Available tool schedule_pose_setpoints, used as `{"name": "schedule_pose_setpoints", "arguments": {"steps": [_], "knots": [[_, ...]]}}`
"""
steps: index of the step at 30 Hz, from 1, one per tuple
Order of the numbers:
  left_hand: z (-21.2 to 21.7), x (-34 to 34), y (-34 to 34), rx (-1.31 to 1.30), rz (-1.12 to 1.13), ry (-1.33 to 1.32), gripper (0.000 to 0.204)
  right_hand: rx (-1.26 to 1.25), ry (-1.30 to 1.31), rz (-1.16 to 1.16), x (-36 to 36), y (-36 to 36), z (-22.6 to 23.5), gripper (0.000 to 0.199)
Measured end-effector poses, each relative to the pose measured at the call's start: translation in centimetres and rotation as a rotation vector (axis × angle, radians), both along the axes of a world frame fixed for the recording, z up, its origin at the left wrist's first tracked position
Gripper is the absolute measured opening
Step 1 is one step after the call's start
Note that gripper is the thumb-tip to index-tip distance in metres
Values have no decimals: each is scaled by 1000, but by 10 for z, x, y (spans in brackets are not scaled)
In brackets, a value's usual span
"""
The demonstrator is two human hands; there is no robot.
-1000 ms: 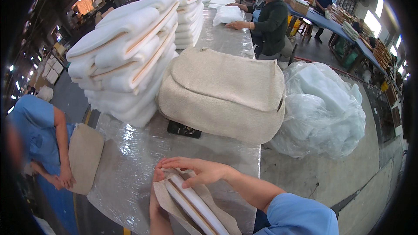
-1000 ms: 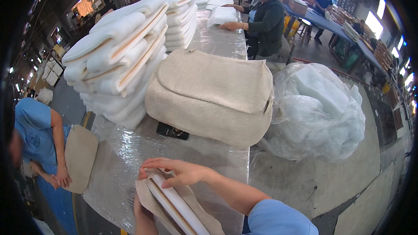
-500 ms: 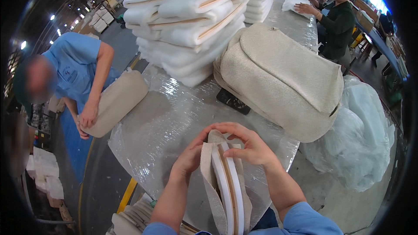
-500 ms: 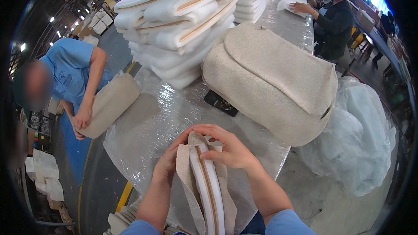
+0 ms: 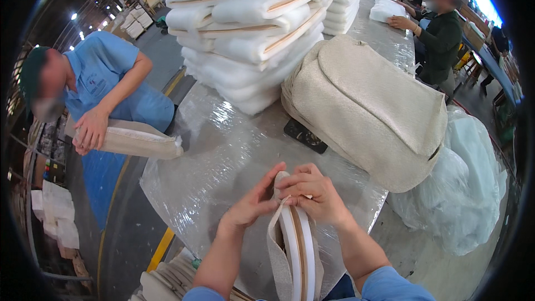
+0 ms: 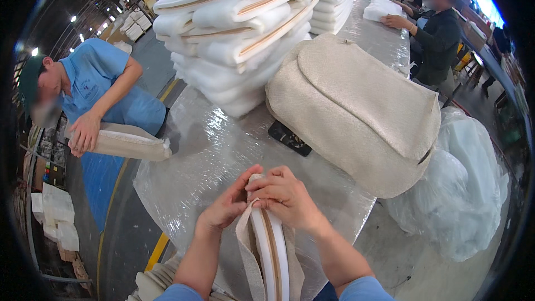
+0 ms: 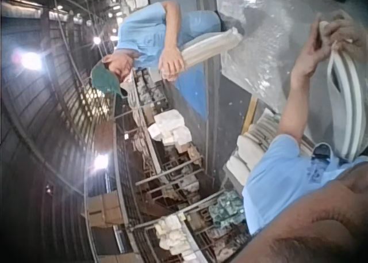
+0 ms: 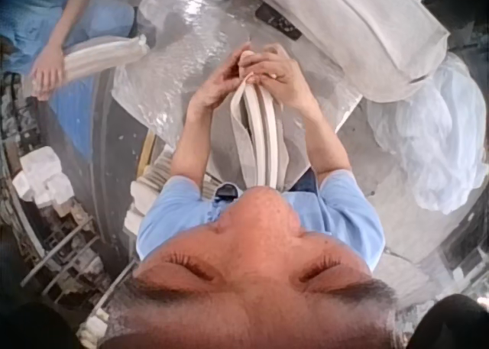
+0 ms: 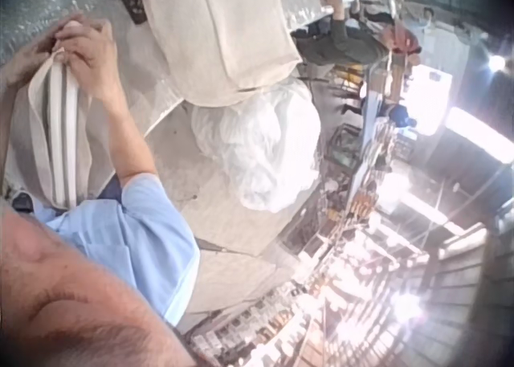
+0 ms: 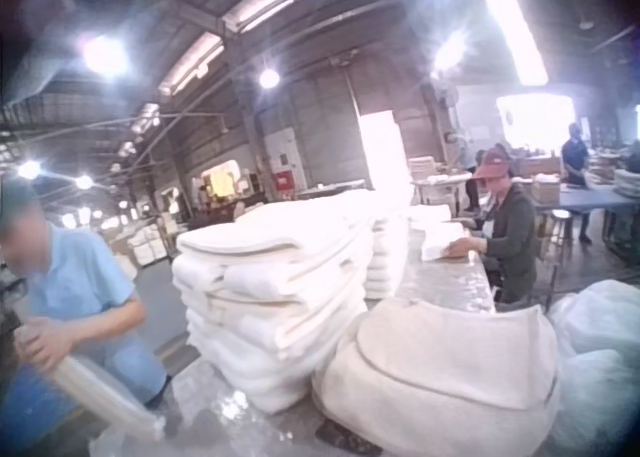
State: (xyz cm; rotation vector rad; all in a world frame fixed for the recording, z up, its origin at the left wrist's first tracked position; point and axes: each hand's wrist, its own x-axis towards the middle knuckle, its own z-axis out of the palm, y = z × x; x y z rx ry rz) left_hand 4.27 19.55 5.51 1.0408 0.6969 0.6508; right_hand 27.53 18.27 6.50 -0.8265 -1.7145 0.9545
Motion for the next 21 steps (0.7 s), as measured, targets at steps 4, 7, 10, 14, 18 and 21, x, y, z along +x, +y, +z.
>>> {"name": "schedule_pose_setpoints", "arguments": {"steps": [4,7,10,14,18,21], "knots": [[5,5,18,-86,115,-85,84,-21,71,-205,-21,-31,-12,17],[10,16,27,1,61,1,70,-41,141,-257,-27,-38,-12,21],[15,26,28,33,-4,88,59,-62,187,-265,-28,-42,-14,22],[0,25,17,97,36,112,44,-86,202,-226,-26,-49,-12,22],[-12,25,12,231,83,91,36,-140,243,-192,-27,-52,-14,26],[-5,38,-2,63,296,11,39,-166,183,-191,-28,-45,-16,15]]}}
